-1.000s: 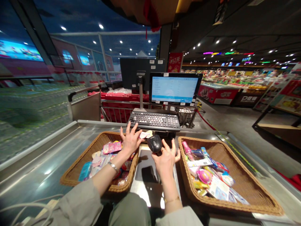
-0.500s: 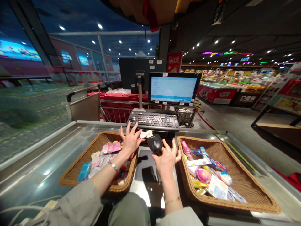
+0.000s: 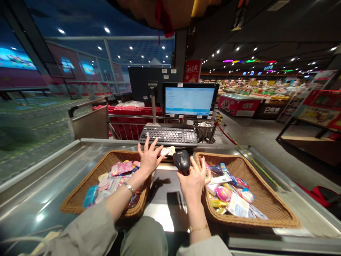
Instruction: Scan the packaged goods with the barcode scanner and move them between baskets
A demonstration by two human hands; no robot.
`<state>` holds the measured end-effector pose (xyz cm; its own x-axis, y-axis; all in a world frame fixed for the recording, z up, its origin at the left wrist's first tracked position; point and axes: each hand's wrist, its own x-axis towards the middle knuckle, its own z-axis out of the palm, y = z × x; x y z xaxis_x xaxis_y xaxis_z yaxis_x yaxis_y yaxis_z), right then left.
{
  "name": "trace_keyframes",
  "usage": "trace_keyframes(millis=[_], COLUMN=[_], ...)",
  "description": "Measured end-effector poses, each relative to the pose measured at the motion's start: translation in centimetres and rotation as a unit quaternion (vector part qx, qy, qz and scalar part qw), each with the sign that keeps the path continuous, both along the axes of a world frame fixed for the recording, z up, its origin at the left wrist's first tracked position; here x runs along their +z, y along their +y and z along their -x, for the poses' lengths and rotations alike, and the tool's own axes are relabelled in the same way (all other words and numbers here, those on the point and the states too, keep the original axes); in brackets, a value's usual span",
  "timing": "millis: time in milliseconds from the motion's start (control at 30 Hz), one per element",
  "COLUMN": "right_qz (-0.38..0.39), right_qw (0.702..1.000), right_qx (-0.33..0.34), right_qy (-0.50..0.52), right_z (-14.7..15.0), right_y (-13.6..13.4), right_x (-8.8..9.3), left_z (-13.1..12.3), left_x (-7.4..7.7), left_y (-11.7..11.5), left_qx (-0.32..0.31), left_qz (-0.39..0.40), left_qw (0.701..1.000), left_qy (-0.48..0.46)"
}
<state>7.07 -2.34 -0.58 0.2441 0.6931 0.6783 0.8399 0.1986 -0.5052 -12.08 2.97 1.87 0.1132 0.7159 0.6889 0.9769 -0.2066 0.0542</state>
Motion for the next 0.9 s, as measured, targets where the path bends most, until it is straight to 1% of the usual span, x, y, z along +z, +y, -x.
trace_keyframes(millis=[133,267,600,900], right_qz=[-0.013,-0.032,-0.041,-0.017], right_qw=[1.0,0.998,0.991,0.981], right_qx=[-0.027,-0.053,-0.119,-0.165], right_qy=[-0.002,0.016,0.049,0.096], right_z=[-1.2,-2.4,-5.3,-8.1], right_y=[-0.4,-0.6,-1.3,-1.9], right_x=[0.4,0.7,1.1,1.5], left_z=[-1.4,-2.9,-6.7,-9.9], left_x=[0.5,0.8,1.4,1.3], left_y=[-0.1,-0.1,-0.3,-0.4], left_qx=[-0.016,-0.032,-0.076,-0.109], left_qz=[0.0,-0.002,0.007,0.014], left_qw=[1.0,0.999,0.997,0.994], left_qy=[0.001,0.004,0.007,0.015])
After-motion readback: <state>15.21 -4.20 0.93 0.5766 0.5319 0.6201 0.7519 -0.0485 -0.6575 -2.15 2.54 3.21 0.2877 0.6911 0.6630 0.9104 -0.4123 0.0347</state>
